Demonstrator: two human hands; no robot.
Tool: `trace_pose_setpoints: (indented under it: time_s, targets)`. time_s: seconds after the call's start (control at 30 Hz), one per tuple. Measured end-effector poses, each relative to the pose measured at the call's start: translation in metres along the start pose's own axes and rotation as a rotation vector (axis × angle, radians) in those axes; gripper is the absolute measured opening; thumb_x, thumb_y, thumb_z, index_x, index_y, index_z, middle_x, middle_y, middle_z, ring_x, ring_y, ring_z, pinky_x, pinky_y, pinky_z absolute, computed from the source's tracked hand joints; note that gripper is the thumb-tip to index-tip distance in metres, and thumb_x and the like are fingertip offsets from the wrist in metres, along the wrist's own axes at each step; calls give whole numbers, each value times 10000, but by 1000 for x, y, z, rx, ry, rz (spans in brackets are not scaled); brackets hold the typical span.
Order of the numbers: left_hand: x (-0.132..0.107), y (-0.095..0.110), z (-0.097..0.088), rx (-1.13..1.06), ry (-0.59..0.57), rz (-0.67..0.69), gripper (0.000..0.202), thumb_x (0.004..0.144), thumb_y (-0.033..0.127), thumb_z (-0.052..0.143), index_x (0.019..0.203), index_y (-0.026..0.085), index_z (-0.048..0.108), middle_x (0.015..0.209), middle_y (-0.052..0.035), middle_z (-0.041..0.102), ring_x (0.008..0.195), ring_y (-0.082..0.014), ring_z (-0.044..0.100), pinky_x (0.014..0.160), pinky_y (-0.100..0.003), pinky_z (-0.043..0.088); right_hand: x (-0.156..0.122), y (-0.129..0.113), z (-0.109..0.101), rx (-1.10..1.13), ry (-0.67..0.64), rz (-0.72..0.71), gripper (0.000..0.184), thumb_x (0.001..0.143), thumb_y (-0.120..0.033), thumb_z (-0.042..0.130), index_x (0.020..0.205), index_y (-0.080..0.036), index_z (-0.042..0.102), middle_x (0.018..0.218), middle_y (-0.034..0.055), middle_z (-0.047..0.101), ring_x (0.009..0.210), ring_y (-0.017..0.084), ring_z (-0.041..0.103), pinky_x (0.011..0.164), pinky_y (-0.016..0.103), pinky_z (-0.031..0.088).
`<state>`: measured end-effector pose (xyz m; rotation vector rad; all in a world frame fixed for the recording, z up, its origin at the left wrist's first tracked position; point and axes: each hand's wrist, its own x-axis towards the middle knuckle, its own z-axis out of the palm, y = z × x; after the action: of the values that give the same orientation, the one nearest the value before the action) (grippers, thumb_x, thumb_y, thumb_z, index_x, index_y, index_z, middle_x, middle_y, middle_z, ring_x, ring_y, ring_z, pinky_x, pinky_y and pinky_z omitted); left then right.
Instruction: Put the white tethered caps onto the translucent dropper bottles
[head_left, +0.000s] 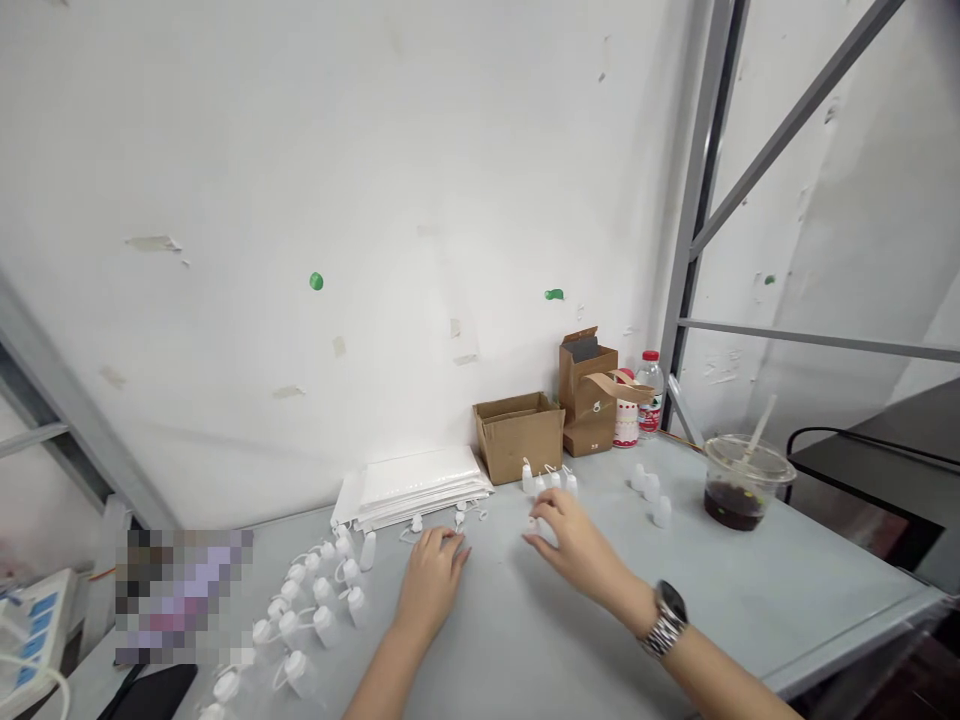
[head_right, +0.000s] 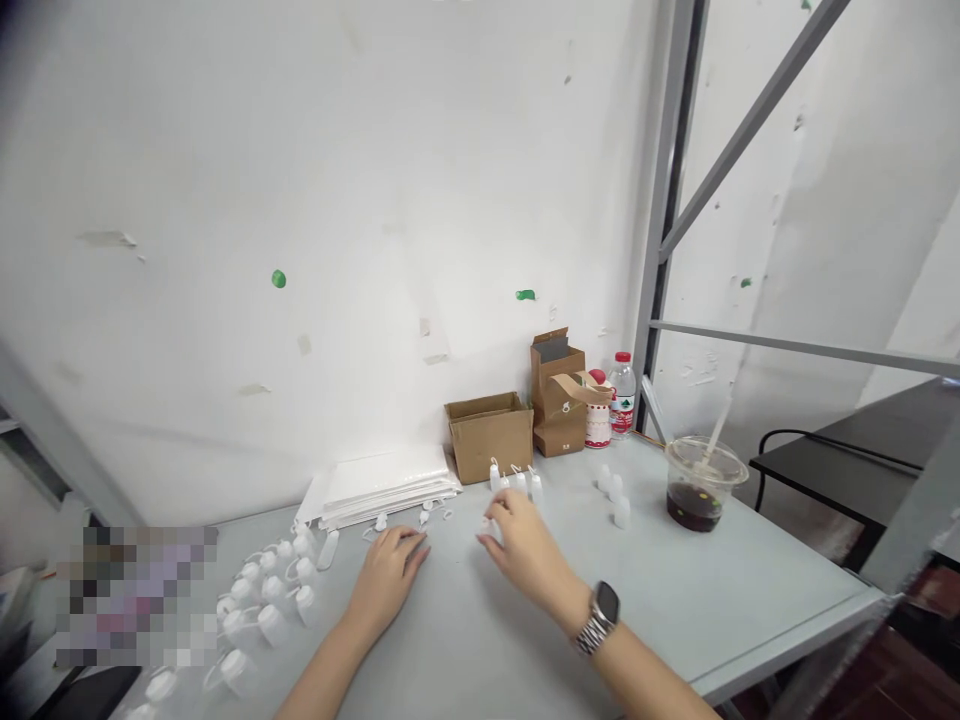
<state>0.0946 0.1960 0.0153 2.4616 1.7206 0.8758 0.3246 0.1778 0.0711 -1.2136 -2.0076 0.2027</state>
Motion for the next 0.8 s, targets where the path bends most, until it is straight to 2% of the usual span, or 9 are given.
trace_pose_setpoints:
  time_s: [0.07, 0.17, 0.23, 0.3, 0.4, 0.57, 0.7, 0.8]
  targets:
    - [-1, -1, -5, -36, -7, -39, 271, 829, 298, 406, 886, 196, 652, 886, -72, 624, 901, -218, 541, 813, -376, 412, 19, -12, 15, 78, -42, -12, 101, 753, -239, 561, 841, -191, 557, 916, 78, 573, 877, 222, 523, 790, 349, 417]
    - [-2, 1, -14, -74, -41, -109, 224, 808, 296, 435, 757, 193, 626, 800, -57, 625, 860, -222, 549, 793, -371, 411, 38, -14, 39, 299, -96, 138, 108, 758, -279, 545, 801, -180, 536, 807, 42, 590, 778, 188, 542, 713, 303, 421]
    - [-3, 2, -17, -89, -44, -165, 170, 789, 273, 455, 777, 193, 605, 814, -50, 624, 859, -219, 552, 787, -361, 413, 41, -11, 54, 447, -91, 248, 127, 759, -298, 527, 757, -171, 520, 740, 23, 578, 711, 165, 538, 668, 274, 417]
    - [-4, 3, -17, -106, -31, -214, 186, 773, 233, 463, 908, 189, 584, 885, -53, 624, 889, -210, 551, 802, -350, 412, 38, -10, 64, 498, -97, 280, 158, 772, -318, 496, 738, -165, 518, 704, 14, 568, 673, 155, 530, 640, 261, 411]
    - [-4, 3, -15, -98, -39, -238, 312, 767, 192, 454, 1067, 172, 539, 951, -68, 618, 930, -205, 545, 828, -343, 405, 28, -12, 69, 519, -128, 297, 175, 770, -332, 489, 730, -166, 530, 675, -1, 555, 648, 145, 512, 622, 251, 394]
    - [-5, 2, -13, -53, -71, -224, 278, 784, 189, 425, 995, 180, 605, 939, -72, 622, 949, -220, 541, 842, -349, 403, 18, -18, 70, 533, -164, 349, 175, 750, -338, 515, 693, -172, 523, 618, -25, 518, 594, 127, 472, 575, 235, 367]
    - [-4, -2, -13, -35, -5, -271, 336, 820, 168, 353, 1069, 165, 578, 981, -85, 599, 960, -208, 542, 833, -335, 420, 16, -16, 74, 469, -187, 363, 171, 743, -332, 523, 690, -169, 525, 589, -39, 490, 574, 121, 450, 563, 233, 347]
    - [-3, -8, -13, 42, 47, -213, 406, 803, 83, 311, 1110, 179, 559, 1083, -92, 575, 1015, -210, 513, 842, -345, 415, 16, -15, 75, 455, -190, 357, 171, 748, -329, 514, 686, -169, 516, 595, -38, 479, 578, 122, 444, 562, 233, 338]
